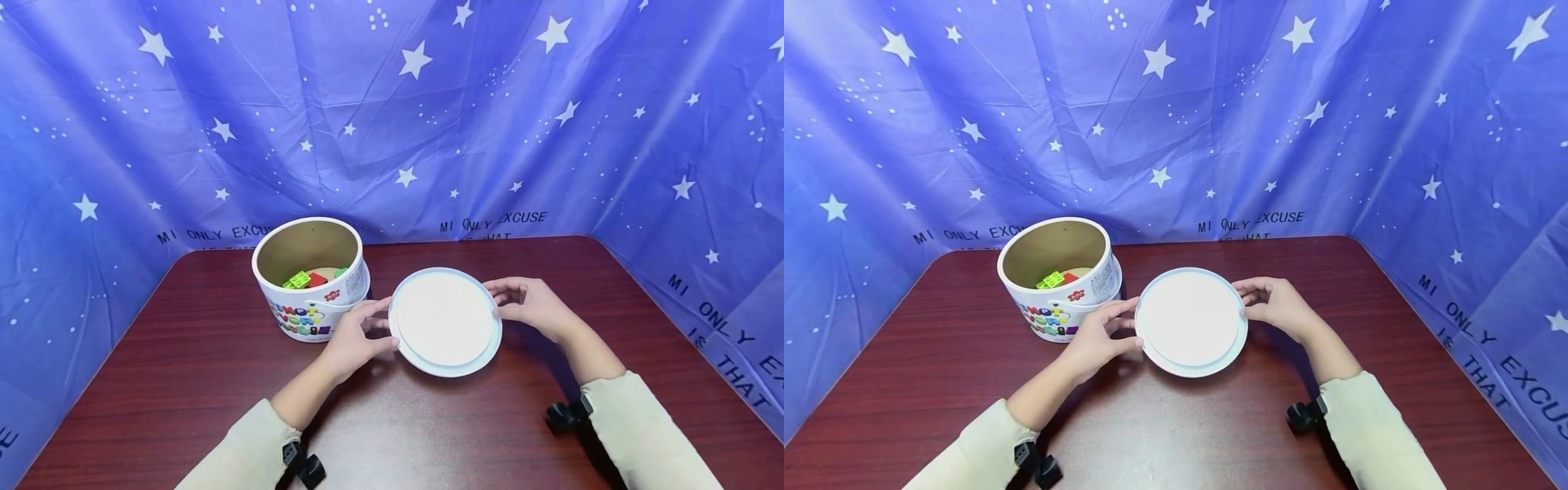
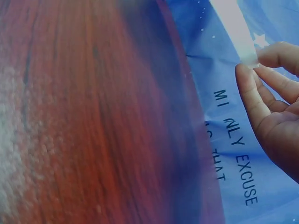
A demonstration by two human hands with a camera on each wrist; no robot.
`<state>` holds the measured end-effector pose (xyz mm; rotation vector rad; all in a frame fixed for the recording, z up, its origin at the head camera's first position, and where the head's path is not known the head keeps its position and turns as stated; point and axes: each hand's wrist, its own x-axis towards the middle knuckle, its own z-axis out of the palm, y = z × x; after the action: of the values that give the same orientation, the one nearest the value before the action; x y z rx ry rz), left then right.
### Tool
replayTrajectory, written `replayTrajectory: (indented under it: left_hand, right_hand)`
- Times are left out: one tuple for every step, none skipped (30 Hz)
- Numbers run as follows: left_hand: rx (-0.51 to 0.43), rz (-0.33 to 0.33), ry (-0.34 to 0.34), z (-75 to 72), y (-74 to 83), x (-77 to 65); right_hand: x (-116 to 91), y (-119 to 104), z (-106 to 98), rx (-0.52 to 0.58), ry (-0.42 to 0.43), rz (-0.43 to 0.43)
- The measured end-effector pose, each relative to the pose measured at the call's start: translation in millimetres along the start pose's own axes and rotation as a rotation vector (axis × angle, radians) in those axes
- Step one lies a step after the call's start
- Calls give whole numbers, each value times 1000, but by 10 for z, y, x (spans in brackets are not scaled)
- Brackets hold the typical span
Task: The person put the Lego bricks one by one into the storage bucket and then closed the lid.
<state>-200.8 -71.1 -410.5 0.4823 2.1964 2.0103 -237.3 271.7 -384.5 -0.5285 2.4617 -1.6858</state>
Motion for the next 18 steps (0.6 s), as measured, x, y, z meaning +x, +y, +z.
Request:
replayTrajectory:
  left_hand:
    - [-15, 0, -2, -3, 12, -13]
    - [-30, 2, -6, -7, 24, -25]
    - [-48, 2, -12, -11, 35, -37]
    - [-66, 1, -17, -16, 48, -49]
    - [-82, 1, -21, -20, 62, -61]
    - [-98, 0, -27, -23, 78, -71]
    - [-111, -4, -31, -27, 97, -82]
    - [-121, -8, -31, -32, 117, -94]
    - [-132, -8, -34, -36, 139, -104]
    - [-139, -10, -32, -41, 163, -115]
    - [-144, -7, -30, -47, 185, -126]
    - [-148, -4, -28, -54, 207, -136]
    - [-152, -3, -23, -61, 231, -148]
    - [-157, 1, -21, -70, 252, -159]
    - [-163, 7, -22, -80, 271, -168]
    - [-170, 9, -20, -90, 287, -178]
    - [-179, 13, -21, -103, 305, -190]
    - [-188, 15, -23, -114, 322, -200]
  right_hand:
    - [-10, -11, -4, 7, -2, -7]
    - [-20, -23, -8, 14, -5, -11]
    - [-29, -37, -12, 19, -7, -16]
    - [-38, -50, -14, 24, -11, -23]
    - [-46, -61, -18, 26, -13, -30]
    - [-55, -75, -23, 29, -18, -38]
    - [-65, -90, -27, 35, -22, -45]
    - [-75, -107, -30, 41, -27, -56]
    - [-84, -122, -35, 43, -30, -67]
    - [-92, -139, -39, 44, -33, -79]
    - [-100, -159, -43, 44, -34, -89]
    - [-108, -181, -44, 45, -35, -97]
    - [-116, -202, -46, 48, -36, -104]
    - [-124, -224, -44, 52, -36, -111]
    - [-132, -245, -44, 55, -34, -115]
    - [-140, -267, -40, 60, -34, -118]
    - [-148, -289, -36, 63, -32, -122]
    - [-155, -311, -30, 68, -32, -126]
